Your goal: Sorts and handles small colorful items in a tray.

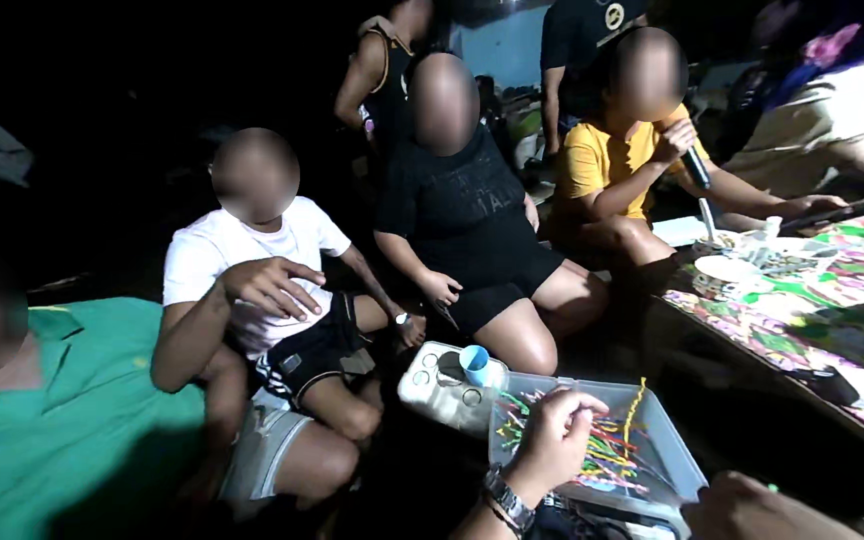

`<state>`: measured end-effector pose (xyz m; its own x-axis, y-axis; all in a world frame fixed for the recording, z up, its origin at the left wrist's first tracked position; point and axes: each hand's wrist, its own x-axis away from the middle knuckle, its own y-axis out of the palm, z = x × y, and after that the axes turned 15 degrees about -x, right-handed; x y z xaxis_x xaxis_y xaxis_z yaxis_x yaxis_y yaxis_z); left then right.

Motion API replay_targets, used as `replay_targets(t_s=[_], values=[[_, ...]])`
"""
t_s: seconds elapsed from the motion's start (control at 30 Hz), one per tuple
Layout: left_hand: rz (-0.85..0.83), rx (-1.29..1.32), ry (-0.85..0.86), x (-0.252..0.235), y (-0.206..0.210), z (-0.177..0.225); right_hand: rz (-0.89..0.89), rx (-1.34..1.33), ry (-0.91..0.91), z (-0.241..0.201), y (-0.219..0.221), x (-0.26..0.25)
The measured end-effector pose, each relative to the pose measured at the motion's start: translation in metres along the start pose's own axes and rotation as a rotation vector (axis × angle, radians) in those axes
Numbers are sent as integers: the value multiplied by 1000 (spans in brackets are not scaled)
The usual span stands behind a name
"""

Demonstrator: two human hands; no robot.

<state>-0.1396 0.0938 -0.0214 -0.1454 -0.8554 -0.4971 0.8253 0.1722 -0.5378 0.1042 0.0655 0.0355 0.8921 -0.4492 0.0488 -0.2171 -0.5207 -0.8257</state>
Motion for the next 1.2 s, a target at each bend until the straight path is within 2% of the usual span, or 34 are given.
replay_targets(t_s=[0.07,0.17,0.23,0.3,0.4,0.57,0.77,1.07,1.2], values=[[13,188,-34,2,-5,0,87,-46,-69,1,-29,-17],[158,498,-54,2,-7,-4,442,-346,-207,26,-29,-60],[285,566,-90,0,-8,-8,622,-754,-130,30,-9,-95],[382,548,-166,-2,-9,-8,712,-1058,-38,29,11,-122],[410,450,-303,-3,-8,-7,697,-1166,27,35,40,-134],[319,455,-484,-7,-13,-10,620,-1215,60,43,60,-135],[366,512,-464,-6,-12,-13,646,-1225,32,42,56,-134],[326,511,-449,-8,-8,-9,690,-1210,73,41,53,-129],[285,622,-444,-7,-8,-6,713,-1340,70,42,50,-128]])
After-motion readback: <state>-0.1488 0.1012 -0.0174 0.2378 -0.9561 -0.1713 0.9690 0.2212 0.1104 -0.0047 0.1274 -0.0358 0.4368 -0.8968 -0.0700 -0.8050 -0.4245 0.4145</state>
